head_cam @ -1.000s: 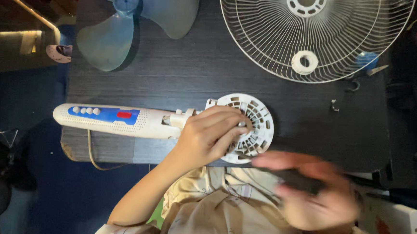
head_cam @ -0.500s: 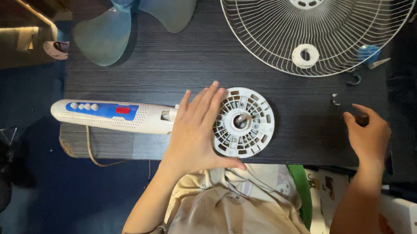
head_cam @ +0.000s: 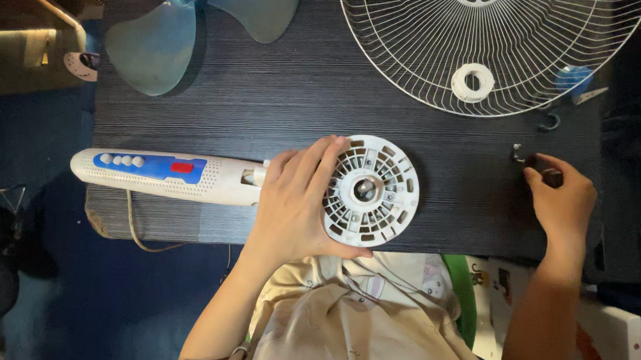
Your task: The person assembles a white electric fan by attaching the motor housing to the neck, securing it with a screw, and then installing the rear fan cage. The person uses a screwdriver to tighten the screws and aligns the components by hand.
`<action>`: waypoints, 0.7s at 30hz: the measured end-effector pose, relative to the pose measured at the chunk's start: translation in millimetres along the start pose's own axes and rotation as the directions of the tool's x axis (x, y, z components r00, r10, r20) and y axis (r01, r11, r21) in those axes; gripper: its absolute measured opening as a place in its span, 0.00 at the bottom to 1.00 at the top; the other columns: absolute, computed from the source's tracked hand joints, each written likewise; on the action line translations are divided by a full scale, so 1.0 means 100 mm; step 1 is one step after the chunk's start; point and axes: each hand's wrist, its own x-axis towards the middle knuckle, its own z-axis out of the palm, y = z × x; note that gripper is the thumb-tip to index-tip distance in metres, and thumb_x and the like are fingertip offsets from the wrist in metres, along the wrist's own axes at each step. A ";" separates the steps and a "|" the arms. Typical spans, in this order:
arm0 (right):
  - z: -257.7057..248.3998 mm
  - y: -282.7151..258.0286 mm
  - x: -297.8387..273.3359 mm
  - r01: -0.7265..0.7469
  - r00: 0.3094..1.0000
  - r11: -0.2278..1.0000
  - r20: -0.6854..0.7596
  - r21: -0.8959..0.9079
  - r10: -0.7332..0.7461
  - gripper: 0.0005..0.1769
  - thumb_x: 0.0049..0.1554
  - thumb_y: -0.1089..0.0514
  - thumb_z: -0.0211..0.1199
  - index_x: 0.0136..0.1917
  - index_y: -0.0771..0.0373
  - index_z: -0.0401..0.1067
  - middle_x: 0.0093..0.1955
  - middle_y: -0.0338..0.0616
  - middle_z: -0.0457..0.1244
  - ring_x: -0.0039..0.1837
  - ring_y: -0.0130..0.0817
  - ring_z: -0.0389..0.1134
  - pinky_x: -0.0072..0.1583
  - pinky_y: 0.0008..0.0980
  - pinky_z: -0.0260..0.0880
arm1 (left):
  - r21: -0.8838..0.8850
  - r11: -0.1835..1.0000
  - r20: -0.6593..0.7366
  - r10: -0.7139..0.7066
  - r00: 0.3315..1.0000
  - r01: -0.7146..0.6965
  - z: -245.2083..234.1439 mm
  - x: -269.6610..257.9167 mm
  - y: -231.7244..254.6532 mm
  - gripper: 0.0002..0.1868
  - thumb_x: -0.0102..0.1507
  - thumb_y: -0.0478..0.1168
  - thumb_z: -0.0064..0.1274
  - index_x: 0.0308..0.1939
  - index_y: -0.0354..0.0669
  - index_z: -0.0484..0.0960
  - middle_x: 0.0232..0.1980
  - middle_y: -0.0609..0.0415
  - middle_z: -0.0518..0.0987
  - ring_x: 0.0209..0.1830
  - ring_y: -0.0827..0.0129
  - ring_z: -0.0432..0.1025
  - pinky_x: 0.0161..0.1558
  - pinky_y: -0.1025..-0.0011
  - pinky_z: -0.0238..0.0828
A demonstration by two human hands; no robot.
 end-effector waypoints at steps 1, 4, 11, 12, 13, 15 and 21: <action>-0.01 -0.03 -0.01 -0.015 1.000 1.000 0.006 0.000 0.015 0.18 0.60 0.58 0.71 0.64 0.57 0.79 0.47 0.49 0.70 0.47 0.38 0.71 0.52 0.37 0.70 | 0.000 1.000 -0.001 0.007 1.000 -0.007 0.01 -0.01 -0.01 0.72 0.38 0.79 0.65 0.72 0.31 0.64 0.70 0.39 0.71 0.70 0.50 0.68 0.69 0.51 0.58; -0.05 -0.11 -0.05 -0.039 0.999 0.999 0.016 -0.030 0.039 0.15 0.60 0.58 0.71 0.61 0.57 0.80 0.47 0.48 0.71 0.47 0.36 0.71 0.51 0.36 0.70 | 0.027 1.000 -0.002 -0.008 1.000 0.008 0.04 -0.08 -0.01 0.72 0.37 0.80 0.64 0.72 0.33 0.65 0.71 0.37 0.70 0.69 0.49 0.68 0.68 0.49 0.57; -0.02 0.08 -0.07 0.010 1.000 0.999 -0.011 -0.045 -0.010 0.17 0.60 0.57 0.72 0.62 0.60 0.80 0.50 0.49 0.70 0.49 0.36 0.72 0.53 0.36 0.70 | -0.005 1.000 -0.048 -0.007 0.999 0.007 0.13 -0.29 -0.04 0.63 0.40 0.81 0.64 0.66 0.40 0.69 0.72 0.37 0.68 0.71 0.47 0.68 0.68 0.47 0.55; -0.01 0.10 -0.08 0.095 0.994 0.992 -0.047 -0.087 -0.099 0.16 0.61 0.58 0.72 0.62 0.62 0.79 0.51 0.50 0.70 0.51 0.38 0.72 0.55 0.37 0.70 | -0.010 1.000 -0.055 -0.004 0.998 0.003 0.14 -0.31 -0.05 0.63 0.40 0.81 0.64 0.65 0.41 0.69 0.72 0.37 0.68 0.71 0.47 0.68 0.68 0.47 0.55; -0.01 0.12 -0.11 0.177 0.979 0.976 -0.079 -0.131 -0.188 0.15 0.61 0.60 0.72 0.61 0.64 0.79 0.51 0.51 0.71 0.53 0.40 0.72 0.57 0.38 0.70 | -0.015 1.000 -0.061 0.001 0.998 -0.002 0.15 -0.32 -0.06 0.62 0.39 0.81 0.64 0.63 0.41 0.70 0.72 0.37 0.68 0.71 0.46 0.68 0.67 0.47 0.55; -0.04 0.08 -0.21 0.262 0.940 0.941 -0.164 -0.213 -0.299 0.14 0.62 0.62 0.72 0.61 0.67 0.79 0.53 0.54 0.70 0.55 0.42 0.72 0.59 0.38 0.71 | -0.024 1.000 -0.066 0.013 0.998 -0.014 0.15 -0.33 -0.07 0.61 0.41 0.80 0.65 0.63 0.41 0.69 0.72 0.37 0.68 0.71 0.46 0.68 0.67 0.47 0.55; -0.13 -0.60 -0.90 0.453 0.884 0.891 -0.128 -0.002 -0.450 0.13 0.64 0.65 0.66 0.62 0.66 0.75 0.62 0.46 0.67 0.52 0.33 0.70 0.53 0.27 0.68 | 0.000 1.000 -0.025 -0.004 1.000 0.004 0.10 -0.26 -0.02 0.63 0.41 0.81 0.63 0.65 0.40 0.68 0.72 0.37 0.69 0.71 0.47 0.68 0.68 0.49 0.56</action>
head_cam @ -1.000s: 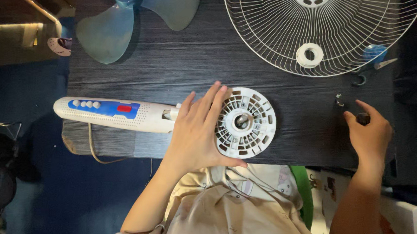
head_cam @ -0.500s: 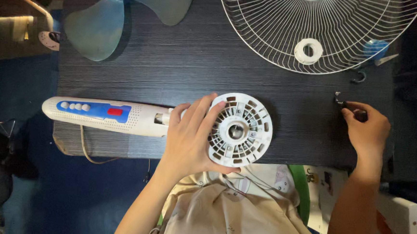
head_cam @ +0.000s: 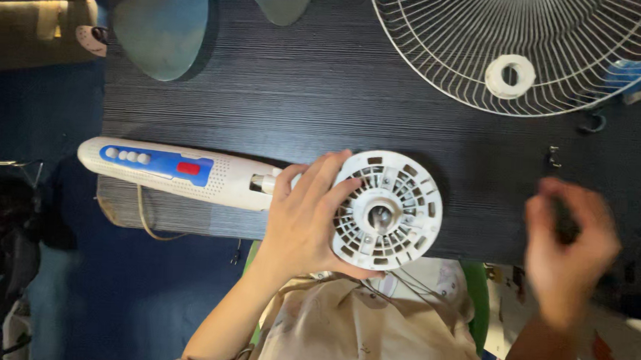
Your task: The person assembles a white electric fan by attaching the motor housing to the neck, securing it with a screw, and then installing the rear fan cage. The person uses a screwdriver to tighten the screws and aligns the components by hand.
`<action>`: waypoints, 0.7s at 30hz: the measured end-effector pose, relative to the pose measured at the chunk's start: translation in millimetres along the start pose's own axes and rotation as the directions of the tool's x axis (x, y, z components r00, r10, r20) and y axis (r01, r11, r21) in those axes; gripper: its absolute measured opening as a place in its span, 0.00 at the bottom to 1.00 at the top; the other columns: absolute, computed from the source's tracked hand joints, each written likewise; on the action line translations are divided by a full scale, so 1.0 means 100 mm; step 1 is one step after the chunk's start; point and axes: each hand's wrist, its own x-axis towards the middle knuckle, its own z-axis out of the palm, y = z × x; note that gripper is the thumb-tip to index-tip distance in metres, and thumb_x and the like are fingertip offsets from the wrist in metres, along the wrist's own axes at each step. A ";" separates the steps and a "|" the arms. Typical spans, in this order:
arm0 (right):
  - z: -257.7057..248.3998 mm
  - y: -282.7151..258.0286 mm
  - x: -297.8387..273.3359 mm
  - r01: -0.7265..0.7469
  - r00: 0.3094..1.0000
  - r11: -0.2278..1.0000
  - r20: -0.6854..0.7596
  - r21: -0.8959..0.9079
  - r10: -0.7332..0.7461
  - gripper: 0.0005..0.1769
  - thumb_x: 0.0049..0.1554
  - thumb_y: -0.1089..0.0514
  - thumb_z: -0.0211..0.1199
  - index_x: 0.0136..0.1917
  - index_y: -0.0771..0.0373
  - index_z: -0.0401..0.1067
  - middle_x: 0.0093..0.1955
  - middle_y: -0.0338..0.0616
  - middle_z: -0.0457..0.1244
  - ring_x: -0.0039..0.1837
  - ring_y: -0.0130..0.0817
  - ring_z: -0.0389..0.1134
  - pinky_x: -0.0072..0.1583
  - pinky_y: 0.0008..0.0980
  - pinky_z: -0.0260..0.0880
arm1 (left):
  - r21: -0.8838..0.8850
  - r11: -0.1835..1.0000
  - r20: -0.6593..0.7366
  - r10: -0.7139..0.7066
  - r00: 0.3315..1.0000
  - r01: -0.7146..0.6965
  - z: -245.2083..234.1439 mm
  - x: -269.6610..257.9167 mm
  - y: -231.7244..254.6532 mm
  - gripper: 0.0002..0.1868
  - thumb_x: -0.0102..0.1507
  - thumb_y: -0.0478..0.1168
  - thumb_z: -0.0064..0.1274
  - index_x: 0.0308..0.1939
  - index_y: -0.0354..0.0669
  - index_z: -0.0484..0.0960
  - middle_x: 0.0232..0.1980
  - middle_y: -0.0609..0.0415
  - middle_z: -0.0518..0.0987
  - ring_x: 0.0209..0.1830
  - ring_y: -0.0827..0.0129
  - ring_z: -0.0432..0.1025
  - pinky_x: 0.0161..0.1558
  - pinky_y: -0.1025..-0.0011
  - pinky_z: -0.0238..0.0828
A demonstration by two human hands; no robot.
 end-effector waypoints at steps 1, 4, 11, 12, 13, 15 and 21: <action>0.04 -0.21 -0.07 -0.122 0.990 0.973 0.095 0.194 0.106 0.15 0.62 0.63 0.66 0.62 0.66 0.75 0.62 0.48 0.68 0.45 0.29 0.68 0.42 0.23 0.64 | 0.013 1.000 0.020 -0.020 1.000 0.020 -0.01 0.02 0.01 0.63 0.40 0.82 0.62 0.65 0.41 0.68 0.71 0.38 0.70 0.70 0.47 0.69 0.67 0.49 0.56; 0.17 -0.64 -0.08 -0.067 0.966 0.865 0.250 0.498 -0.069 0.43 0.45 0.49 0.72 0.71 0.65 0.66 0.75 0.53 0.62 0.33 0.20 0.60 0.37 0.18 0.62 | 0.042 0.999 0.032 -0.006 0.999 0.005 -0.04 0.08 0.03 0.65 0.41 0.83 0.60 0.67 0.40 0.68 0.73 0.37 0.69 0.71 0.48 0.69 0.68 0.49 0.57; 0.38 -1.05 -0.02 -0.059 0.927 0.857 0.348 0.512 -0.144 0.74 0.31 0.43 0.83 0.81 0.70 0.47 0.72 0.58 0.62 0.63 0.40 0.72 0.56 0.30 0.76 | -0.164 0.986 0.033 0.017 0.999 -0.011 -0.21 0.16 -0.19 0.70 0.43 0.87 0.44 0.72 0.33 0.69 0.72 0.38 0.73 0.70 0.47 0.72 0.68 0.55 0.67; 0.39 -1.06 -0.01 -0.077 0.924 0.859 0.361 0.506 -0.130 0.75 0.31 0.45 0.84 0.80 0.71 0.46 0.69 0.56 0.64 0.63 0.39 0.72 0.60 0.33 0.76 | -0.208 0.978 0.033 -0.014 0.999 0.020 -0.24 0.19 -0.26 0.70 0.43 0.87 0.38 0.72 0.35 0.71 0.69 0.40 0.75 0.68 0.48 0.74 0.67 0.57 0.70; 0.41 -1.07 -0.02 -0.076 0.924 0.851 0.357 0.519 -0.135 0.75 0.31 0.47 0.84 0.80 0.71 0.46 0.69 0.57 0.64 0.64 0.40 0.72 0.62 0.35 0.75 | -0.252 0.966 0.036 -0.044 0.998 0.052 -0.25 0.23 -0.31 0.70 0.43 0.88 0.32 0.72 0.37 0.73 0.66 0.42 0.78 0.67 0.49 0.75 0.67 0.59 0.72; 0.43 -1.09 -0.02 -0.076 0.926 0.831 0.348 0.551 -0.146 0.74 0.29 0.50 0.85 0.79 0.73 0.47 0.70 0.59 0.63 0.67 0.41 0.70 0.67 0.40 0.73 | -0.353 0.929 0.036 -0.104 0.994 0.110 -0.23 0.27 -0.33 0.67 0.51 0.89 0.24 0.67 0.34 0.73 0.66 0.39 0.78 0.67 0.45 0.76 0.66 0.57 0.74; 0.44 -1.13 -0.07 -0.112 0.926 0.776 0.348 0.620 -0.144 0.73 0.31 0.55 0.85 0.79 0.73 0.45 0.72 0.61 0.61 0.70 0.44 0.68 0.69 0.41 0.70 | -0.307 0.947 -0.011 -0.102 0.995 0.094 -0.09 0.31 -0.38 0.58 0.64 0.83 0.16 0.57 0.33 0.80 0.56 0.41 0.84 0.43 0.51 0.81 0.46 0.61 0.77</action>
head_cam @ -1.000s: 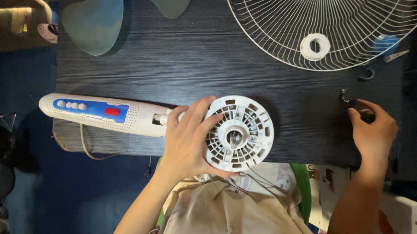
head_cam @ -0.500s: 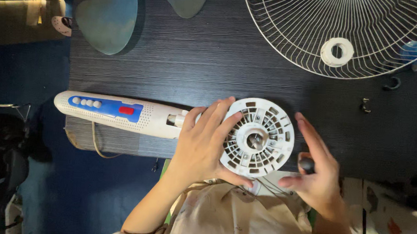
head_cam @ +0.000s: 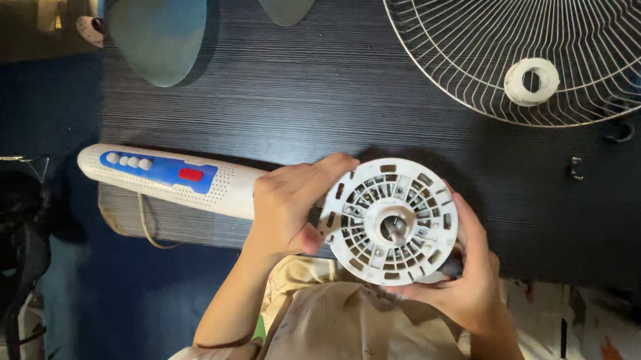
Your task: The person assembles a white electric fan by attaching the motor housing to the neck, securing it with a screw, and then installing the rear fan cage. The person uses a screwdriver to tighten the screws and aligns the components by hand.
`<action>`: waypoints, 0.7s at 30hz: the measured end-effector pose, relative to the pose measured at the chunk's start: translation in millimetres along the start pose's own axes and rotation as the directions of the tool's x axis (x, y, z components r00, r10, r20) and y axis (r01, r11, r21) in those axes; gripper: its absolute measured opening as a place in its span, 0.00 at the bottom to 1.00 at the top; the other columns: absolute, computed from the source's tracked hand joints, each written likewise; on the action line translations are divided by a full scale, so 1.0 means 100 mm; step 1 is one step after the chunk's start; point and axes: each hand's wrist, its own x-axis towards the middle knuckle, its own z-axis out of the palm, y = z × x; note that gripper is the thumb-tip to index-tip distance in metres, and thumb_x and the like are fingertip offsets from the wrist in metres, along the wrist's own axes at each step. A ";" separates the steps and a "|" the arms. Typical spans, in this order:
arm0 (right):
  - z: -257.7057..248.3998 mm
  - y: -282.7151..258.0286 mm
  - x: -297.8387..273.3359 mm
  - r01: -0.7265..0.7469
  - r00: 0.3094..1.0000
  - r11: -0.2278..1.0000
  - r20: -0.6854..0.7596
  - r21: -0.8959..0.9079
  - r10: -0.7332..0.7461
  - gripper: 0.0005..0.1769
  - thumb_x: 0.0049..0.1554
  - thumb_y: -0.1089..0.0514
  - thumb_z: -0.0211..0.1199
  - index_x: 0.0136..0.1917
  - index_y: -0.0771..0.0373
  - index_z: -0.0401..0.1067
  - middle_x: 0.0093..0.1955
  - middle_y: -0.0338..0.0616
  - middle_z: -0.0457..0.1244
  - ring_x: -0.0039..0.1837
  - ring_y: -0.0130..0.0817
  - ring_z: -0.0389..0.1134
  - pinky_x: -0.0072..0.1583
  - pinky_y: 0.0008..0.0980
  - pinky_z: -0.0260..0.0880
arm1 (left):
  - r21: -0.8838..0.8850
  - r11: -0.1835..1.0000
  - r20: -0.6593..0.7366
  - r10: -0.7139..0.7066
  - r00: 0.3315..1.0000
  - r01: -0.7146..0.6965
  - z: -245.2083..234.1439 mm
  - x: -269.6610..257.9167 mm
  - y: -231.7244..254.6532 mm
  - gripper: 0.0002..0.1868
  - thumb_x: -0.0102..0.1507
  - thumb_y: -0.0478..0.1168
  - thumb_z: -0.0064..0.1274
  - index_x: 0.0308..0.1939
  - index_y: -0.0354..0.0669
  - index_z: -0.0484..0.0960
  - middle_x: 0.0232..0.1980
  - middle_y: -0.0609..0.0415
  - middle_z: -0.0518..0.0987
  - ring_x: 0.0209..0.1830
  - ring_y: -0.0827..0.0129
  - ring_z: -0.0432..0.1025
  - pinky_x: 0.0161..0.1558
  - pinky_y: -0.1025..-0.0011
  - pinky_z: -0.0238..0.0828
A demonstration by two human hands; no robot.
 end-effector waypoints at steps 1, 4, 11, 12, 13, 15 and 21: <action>0.00 0.00 0.01 0.027 1.000 1.000 0.000 0.002 -0.027 0.72 0.32 0.55 0.85 0.79 0.74 0.45 0.74 0.62 0.59 0.71 0.45 0.67 0.70 0.41 0.70 | 0.031 1.000 -0.024 0.005 1.000 -0.004 0.02 -0.01 -0.01 0.57 0.66 0.81 0.15 0.56 0.33 0.82 0.55 0.43 0.85 0.37 0.55 0.81 0.41 0.64 0.78; 0.02 -0.01 0.02 0.068 0.998 0.998 0.009 0.008 -0.068 0.72 0.32 0.55 0.85 0.78 0.74 0.45 0.78 0.64 0.55 0.73 0.46 0.65 0.72 0.42 0.69 | 0.037 0.999 -0.096 0.030 0.995 -0.026 0.07 -0.08 -0.01 0.52 0.72 0.74 0.13 0.54 0.32 0.82 0.53 0.43 0.84 0.34 0.56 0.80 0.39 0.64 0.76; 0.00 -0.01 0.02 0.143 0.989 0.989 0.027 -0.028 -0.142 0.73 0.31 0.53 0.85 0.78 0.73 0.44 0.80 0.67 0.50 0.76 0.50 0.61 0.74 0.45 0.65 | 0.102 0.991 -0.190 0.103 0.976 -0.085 0.11 -0.14 0.01 0.47 0.75 0.66 0.12 0.51 0.32 0.83 0.49 0.45 0.85 0.48 0.49 0.82 0.63 0.52 0.78; 0.00 -0.01 0.02 0.152 0.988 0.988 0.028 -0.029 -0.151 0.73 0.31 0.52 0.85 0.78 0.73 0.44 0.80 0.68 0.50 0.77 0.50 0.61 0.75 0.45 0.64 | 0.089 0.993 -0.199 0.094 0.976 -0.077 0.10 -0.15 0.02 0.47 0.75 0.66 0.13 0.50 0.32 0.84 0.48 0.45 0.85 0.47 0.50 0.82 0.65 0.51 0.76; 0.00 0.00 0.02 0.144 0.989 0.989 0.035 -0.036 -0.143 0.73 0.31 0.53 0.85 0.78 0.73 0.44 0.80 0.68 0.50 0.77 0.50 0.61 0.75 0.44 0.64 | 0.077 0.995 -0.208 0.085 0.975 -0.070 0.11 -0.15 0.02 0.47 0.75 0.65 0.13 0.50 0.32 0.84 0.47 0.44 0.85 0.46 0.51 0.82 0.66 0.49 0.74; -0.01 -0.01 0.03 0.129 0.991 0.990 0.050 -0.052 -0.126 0.73 0.30 0.53 0.85 0.78 0.74 0.44 0.80 0.68 0.49 0.76 0.51 0.61 0.74 0.44 0.64 | 0.075 0.993 -0.214 0.101 0.971 -0.087 0.10 -0.16 0.01 0.46 0.75 0.64 0.14 0.49 0.32 0.84 0.46 0.44 0.85 0.46 0.51 0.82 0.66 0.49 0.74; -0.06 -0.05 0.03 0.026 0.997 0.994 0.071 -0.106 -0.019 0.72 0.30 0.51 0.85 0.77 0.75 0.47 0.77 0.62 0.55 0.70 0.45 0.67 0.68 0.40 0.71 | 0.081 0.990 -0.223 0.129 0.966 -0.113 0.10 -0.15 0.00 0.43 0.76 0.61 0.16 0.50 0.31 0.84 0.46 0.44 0.85 0.47 0.52 0.81 0.65 0.52 0.76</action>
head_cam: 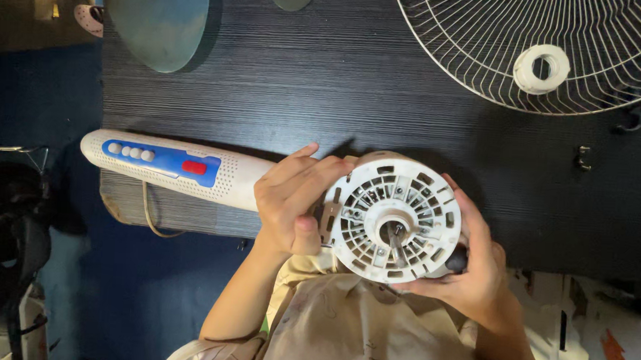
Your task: The person assembles a white electric fan by attaching the motor housing to the neck, securing it with a screw, and then installing the rear fan cage. The person uses a screwdriver to tighten the screws and aligns the components by hand.
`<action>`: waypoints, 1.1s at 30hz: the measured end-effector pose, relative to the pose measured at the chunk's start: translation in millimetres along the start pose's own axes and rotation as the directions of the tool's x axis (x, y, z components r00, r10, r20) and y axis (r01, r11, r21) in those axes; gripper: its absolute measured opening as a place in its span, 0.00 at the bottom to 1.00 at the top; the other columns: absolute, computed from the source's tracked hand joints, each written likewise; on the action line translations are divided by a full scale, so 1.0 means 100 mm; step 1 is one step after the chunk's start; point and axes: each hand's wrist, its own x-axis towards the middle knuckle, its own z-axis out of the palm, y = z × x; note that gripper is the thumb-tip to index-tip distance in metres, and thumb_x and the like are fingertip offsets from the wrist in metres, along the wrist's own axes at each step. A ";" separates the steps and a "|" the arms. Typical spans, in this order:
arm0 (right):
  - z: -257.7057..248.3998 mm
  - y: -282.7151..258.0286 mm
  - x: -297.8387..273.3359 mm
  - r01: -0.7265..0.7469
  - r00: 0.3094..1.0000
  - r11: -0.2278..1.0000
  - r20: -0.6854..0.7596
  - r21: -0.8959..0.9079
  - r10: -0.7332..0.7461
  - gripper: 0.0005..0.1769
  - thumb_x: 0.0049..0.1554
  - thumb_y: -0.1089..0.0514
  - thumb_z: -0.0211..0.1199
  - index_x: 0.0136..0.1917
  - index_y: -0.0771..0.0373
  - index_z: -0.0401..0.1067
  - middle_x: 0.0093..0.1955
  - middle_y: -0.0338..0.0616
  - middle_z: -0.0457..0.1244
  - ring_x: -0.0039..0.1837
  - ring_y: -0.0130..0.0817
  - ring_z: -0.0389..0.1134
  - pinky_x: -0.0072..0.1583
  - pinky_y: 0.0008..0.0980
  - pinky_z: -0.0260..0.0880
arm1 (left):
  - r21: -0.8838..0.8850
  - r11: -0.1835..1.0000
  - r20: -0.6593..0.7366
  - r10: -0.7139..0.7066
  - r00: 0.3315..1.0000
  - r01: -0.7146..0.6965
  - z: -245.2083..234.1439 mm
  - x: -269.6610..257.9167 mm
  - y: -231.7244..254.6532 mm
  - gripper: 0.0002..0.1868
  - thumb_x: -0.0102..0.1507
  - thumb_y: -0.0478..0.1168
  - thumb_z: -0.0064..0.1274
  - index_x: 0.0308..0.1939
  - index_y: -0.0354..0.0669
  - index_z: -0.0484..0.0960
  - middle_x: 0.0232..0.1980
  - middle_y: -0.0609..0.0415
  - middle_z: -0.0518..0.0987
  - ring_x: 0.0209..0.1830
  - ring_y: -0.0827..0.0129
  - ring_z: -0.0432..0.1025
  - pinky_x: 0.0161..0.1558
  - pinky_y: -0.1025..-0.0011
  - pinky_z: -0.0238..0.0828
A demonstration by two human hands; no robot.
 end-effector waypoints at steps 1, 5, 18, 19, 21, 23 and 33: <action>-0.02 0.00 -0.02 0.050 0.999 0.999 0.002 0.018 -0.050 0.72 0.31 0.49 0.84 0.78 0.75 0.47 0.78 0.63 0.53 0.72 0.46 0.65 0.66 0.40 0.72 | -0.006 1.000 0.001 0.002 1.000 -0.002 0.00 0.00 0.00 0.42 0.76 0.60 0.17 0.49 0.31 0.84 0.47 0.44 0.85 0.47 0.52 0.81 0.64 0.52 0.76; -0.16 0.08 -0.11 0.116 0.992 0.993 -0.057 0.033 -0.114 0.68 0.33 0.46 0.80 0.77 0.72 0.50 0.80 0.64 0.51 0.73 0.44 0.64 0.51 0.27 0.74 | -0.023 0.999 -0.011 0.023 1.000 -0.023 -0.01 0.01 0.01 0.40 0.76 0.59 0.20 0.50 0.31 0.83 0.47 0.44 0.85 0.44 0.52 0.80 0.60 0.55 0.78; -1.28 1.47 -0.19 -0.457 0.820 0.724 -0.559 -0.517 0.118 0.13 0.62 0.67 0.70 0.61 0.66 0.79 0.53 0.50 0.70 0.51 0.36 0.72 0.53 0.33 0.71 | -0.003 0.999 -0.053 0.036 0.998 -0.037 0.01 -0.01 0.00 0.41 0.73 0.68 0.32 0.50 0.32 0.84 0.44 0.44 0.84 0.42 0.50 0.79 0.54 0.57 0.79; -1.29 1.53 -0.18 -0.457 0.829 0.733 -0.541 -0.505 0.144 0.15 0.61 0.67 0.70 0.61 0.64 0.79 0.54 0.49 0.70 0.51 0.36 0.72 0.53 0.34 0.71 | 0.010 0.999 -0.064 0.038 0.997 -0.038 0.02 -0.02 0.00 0.41 0.72 0.69 0.33 0.50 0.32 0.85 0.44 0.44 0.84 0.43 0.50 0.79 0.54 0.57 0.79; -1.28 1.59 -0.18 -0.519 0.792 0.703 -0.582 -0.487 0.181 0.15 0.61 0.66 0.70 0.61 0.61 0.80 0.53 0.48 0.70 0.49 0.37 0.71 0.51 0.35 0.71 | 0.007 0.999 -0.059 0.032 0.998 -0.032 0.02 -0.03 -0.01 0.40 0.72 0.69 0.34 0.50 0.33 0.84 0.45 0.45 0.84 0.43 0.51 0.79 0.55 0.56 0.79; -1.26 1.62 -0.16 -0.526 0.788 0.683 -0.593 -0.507 0.166 0.14 0.61 0.66 0.71 0.61 0.61 0.80 0.53 0.48 0.69 0.50 0.37 0.71 0.51 0.36 0.71 | 0.007 1.000 -0.059 0.028 0.998 -0.028 0.02 -0.04 -0.01 0.40 0.72 0.68 0.34 0.50 0.33 0.84 0.45 0.45 0.84 0.43 0.51 0.79 0.54 0.57 0.79; -1.23 1.73 -0.04 -0.509 0.818 0.637 -0.557 -0.579 0.148 0.05 0.62 0.64 0.71 0.52 0.63 0.80 0.53 0.47 0.68 0.51 0.39 0.72 0.53 0.38 0.71 | 0.014 0.999 -0.085 0.039 0.996 -0.038 0.03 -0.04 0.00 0.38 0.72 0.66 0.35 0.50 0.33 0.85 0.45 0.44 0.84 0.41 0.52 0.78 0.54 0.57 0.79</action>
